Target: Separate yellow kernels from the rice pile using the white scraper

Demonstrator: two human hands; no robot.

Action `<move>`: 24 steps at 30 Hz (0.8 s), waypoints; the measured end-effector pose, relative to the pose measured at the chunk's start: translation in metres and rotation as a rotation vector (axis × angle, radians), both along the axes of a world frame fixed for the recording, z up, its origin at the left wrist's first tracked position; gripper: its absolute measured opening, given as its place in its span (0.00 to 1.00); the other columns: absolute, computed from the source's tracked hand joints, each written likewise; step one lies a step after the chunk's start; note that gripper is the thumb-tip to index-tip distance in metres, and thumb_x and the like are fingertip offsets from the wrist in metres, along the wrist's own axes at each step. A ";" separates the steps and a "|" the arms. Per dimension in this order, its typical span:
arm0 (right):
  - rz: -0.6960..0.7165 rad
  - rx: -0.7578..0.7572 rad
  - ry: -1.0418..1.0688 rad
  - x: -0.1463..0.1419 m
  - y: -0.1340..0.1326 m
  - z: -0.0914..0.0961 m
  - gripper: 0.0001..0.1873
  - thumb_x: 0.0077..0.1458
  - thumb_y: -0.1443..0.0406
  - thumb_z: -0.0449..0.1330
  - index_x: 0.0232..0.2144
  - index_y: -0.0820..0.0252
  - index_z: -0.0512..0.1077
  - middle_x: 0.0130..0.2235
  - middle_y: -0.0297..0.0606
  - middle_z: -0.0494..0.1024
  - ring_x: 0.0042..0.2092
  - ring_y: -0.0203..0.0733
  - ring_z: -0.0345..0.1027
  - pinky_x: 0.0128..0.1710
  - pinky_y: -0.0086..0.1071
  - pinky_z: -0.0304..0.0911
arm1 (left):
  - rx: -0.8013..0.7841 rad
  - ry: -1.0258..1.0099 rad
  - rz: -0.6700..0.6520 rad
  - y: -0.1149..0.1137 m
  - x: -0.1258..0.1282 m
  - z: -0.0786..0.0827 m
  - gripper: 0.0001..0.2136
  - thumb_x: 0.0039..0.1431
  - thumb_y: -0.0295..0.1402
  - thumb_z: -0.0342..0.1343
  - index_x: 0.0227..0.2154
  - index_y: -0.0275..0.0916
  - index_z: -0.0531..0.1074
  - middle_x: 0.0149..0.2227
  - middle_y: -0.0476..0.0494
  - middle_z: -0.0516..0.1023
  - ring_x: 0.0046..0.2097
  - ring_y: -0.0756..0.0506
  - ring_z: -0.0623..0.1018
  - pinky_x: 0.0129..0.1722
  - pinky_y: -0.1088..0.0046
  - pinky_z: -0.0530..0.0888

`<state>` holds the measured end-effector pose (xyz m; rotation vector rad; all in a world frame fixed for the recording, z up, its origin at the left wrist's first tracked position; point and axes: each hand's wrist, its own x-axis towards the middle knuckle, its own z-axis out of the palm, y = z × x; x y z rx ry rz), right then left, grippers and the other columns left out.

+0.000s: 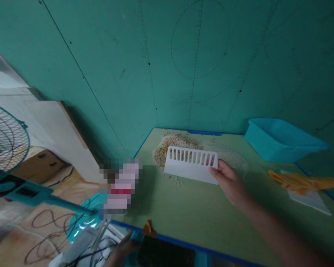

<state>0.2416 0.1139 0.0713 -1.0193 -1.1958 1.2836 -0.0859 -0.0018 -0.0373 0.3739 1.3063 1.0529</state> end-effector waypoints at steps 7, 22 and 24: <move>0.004 0.014 -0.057 -0.002 0.000 0.000 0.17 0.49 0.58 0.57 0.41 0.56 0.67 0.41 0.39 0.76 0.44 0.45 0.68 0.45 0.39 0.61 | -0.013 -0.023 0.013 -0.002 -0.005 -0.006 0.15 0.26 0.20 0.65 0.24 0.40 0.76 0.12 0.53 0.71 0.20 0.45 0.70 0.27 0.66 0.67; -0.052 0.065 -0.104 0.001 -0.002 0.000 0.16 0.49 0.57 0.57 0.40 0.56 0.67 0.41 0.40 0.76 0.43 0.44 0.68 0.44 0.38 0.61 | -0.086 -0.076 0.013 0.005 0.003 -0.021 0.31 0.21 0.20 0.65 0.38 0.39 0.76 0.12 0.50 0.72 0.27 0.35 0.73 0.28 0.61 0.68; -0.038 0.070 -0.107 0.002 -0.002 -0.001 0.16 0.50 0.57 0.56 0.40 0.56 0.67 0.41 0.40 0.76 0.43 0.44 0.69 0.44 0.38 0.61 | -0.076 -0.076 0.014 0.003 0.004 -0.021 0.28 0.22 0.20 0.64 0.36 0.40 0.76 0.11 0.52 0.71 0.25 0.38 0.73 0.28 0.62 0.68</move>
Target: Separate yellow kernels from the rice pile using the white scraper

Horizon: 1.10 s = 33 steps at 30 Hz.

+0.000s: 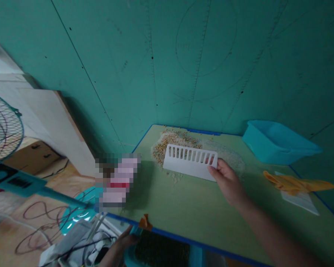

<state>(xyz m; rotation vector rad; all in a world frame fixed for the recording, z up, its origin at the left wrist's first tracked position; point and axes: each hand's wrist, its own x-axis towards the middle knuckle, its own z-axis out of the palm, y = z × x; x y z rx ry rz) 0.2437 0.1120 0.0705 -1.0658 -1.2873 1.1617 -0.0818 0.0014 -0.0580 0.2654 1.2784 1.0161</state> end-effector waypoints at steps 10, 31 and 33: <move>0.008 0.010 -0.067 -0.001 -0.002 -0.001 0.15 0.50 0.56 0.55 0.40 0.56 0.67 0.42 0.40 0.75 0.43 0.44 0.68 0.44 0.38 0.61 | -0.007 -0.014 0.007 0.001 0.003 -0.006 0.32 0.20 0.18 0.64 0.39 0.39 0.76 0.10 0.53 0.70 0.19 0.42 0.71 0.23 0.65 0.67; 0.185 -0.265 0.149 0.000 -0.004 -0.006 0.13 0.47 0.61 0.58 0.37 0.58 0.67 0.35 0.39 0.77 0.38 0.44 0.70 0.37 0.37 0.61 | 0.076 -0.043 -0.033 -0.003 0.005 -0.014 0.10 0.34 0.16 0.57 0.13 0.37 0.75 0.11 0.53 0.74 0.17 0.51 0.71 0.22 0.76 0.65; 0.170 -0.308 0.097 0.002 -0.004 -0.005 0.12 0.43 0.62 0.59 0.34 0.59 0.67 0.34 0.39 0.76 0.36 0.43 0.69 0.37 0.36 0.60 | 0.083 -0.058 -0.043 -0.002 0.007 -0.022 0.10 0.32 0.15 0.58 0.13 0.38 0.74 0.10 0.55 0.73 0.17 0.52 0.70 0.22 0.76 0.66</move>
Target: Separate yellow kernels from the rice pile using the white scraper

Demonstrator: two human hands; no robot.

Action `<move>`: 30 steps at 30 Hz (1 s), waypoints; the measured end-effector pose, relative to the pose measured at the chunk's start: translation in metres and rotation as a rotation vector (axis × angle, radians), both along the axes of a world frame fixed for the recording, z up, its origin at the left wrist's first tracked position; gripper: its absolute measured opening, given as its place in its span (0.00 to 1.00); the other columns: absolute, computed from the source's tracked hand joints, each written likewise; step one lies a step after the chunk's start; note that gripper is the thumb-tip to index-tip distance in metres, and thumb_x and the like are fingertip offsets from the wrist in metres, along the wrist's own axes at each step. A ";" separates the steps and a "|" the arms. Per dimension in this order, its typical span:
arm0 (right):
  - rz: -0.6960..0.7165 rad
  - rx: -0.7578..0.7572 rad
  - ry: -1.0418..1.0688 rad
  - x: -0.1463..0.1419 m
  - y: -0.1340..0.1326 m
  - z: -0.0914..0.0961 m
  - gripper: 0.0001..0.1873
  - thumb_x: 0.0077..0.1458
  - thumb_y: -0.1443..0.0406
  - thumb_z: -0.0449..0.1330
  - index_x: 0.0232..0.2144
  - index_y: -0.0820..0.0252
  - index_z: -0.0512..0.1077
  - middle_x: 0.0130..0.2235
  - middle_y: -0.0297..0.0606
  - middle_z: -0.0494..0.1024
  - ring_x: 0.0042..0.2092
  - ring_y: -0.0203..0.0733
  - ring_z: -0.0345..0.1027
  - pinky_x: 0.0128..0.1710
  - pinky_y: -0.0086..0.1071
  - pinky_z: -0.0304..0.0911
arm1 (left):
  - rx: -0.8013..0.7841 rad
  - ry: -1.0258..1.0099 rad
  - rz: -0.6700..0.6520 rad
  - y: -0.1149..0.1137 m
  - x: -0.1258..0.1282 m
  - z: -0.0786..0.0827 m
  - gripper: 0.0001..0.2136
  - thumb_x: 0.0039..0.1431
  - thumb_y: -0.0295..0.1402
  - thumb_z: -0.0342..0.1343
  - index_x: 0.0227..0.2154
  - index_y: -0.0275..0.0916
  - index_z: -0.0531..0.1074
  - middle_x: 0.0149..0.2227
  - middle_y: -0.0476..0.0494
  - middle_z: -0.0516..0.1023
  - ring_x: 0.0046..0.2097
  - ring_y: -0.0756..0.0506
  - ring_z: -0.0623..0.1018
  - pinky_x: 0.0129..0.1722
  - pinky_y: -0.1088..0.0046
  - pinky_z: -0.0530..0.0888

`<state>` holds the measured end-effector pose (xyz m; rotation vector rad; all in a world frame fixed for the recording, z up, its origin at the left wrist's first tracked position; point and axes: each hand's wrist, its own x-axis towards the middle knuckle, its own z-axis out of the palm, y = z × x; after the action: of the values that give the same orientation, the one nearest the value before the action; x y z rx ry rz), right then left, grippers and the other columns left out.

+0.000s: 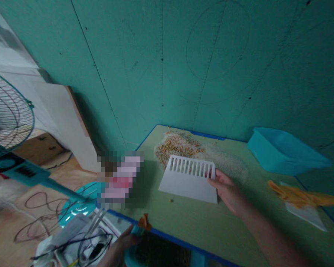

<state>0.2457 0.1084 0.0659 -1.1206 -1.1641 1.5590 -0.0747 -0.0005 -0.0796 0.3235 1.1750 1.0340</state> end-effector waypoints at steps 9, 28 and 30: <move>0.274 -0.094 -0.261 0.025 -0.003 0.021 0.13 0.36 0.62 0.63 0.27 0.60 0.68 0.30 0.34 0.73 0.34 0.39 0.66 0.40 0.36 0.58 | 0.041 -0.040 -0.128 -0.003 0.031 -0.012 0.12 0.28 0.16 0.59 0.15 0.42 0.72 0.08 0.58 0.66 0.16 0.49 0.67 0.22 0.71 0.68; 0.699 -0.225 -0.320 0.030 -0.014 0.031 0.17 0.42 0.63 0.62 0.37 0.61 0.71 0.35 0.34 0.77 0.38 0.39 0.69 0.40 0.33 0.61 | 0.030 -0.135 -0.068 -0.037 0.082 0.084 0.21 0.44 0.23 0.51 0.44 0.42 0.73 0.33 0.49 0.83 0.43 0.41 0.76 0.45 0.66 0.68; 0.714 -0.216 -0.324 0.030 -0.013 0.029 0.17 0.42 0.62 0.62 0.37 0.61 0.71 0.35 0.35 0.77 0.38 0.39 0.69 0.39 0.32 0.61 | -0.004 -0.154 -0.090 -0.035 0.087 0.079 0.21 0.44 0.23 0.51 0.43 0.42 0.73 0.33 0.50 0.83 0.43 0.40 0.76 0.43 0.65 0.69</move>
<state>0.2756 0.0952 0.0953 -1.1957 -1.7802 2.1295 0.0121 -0.0358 -0.0002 0.2860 1.0149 0.9602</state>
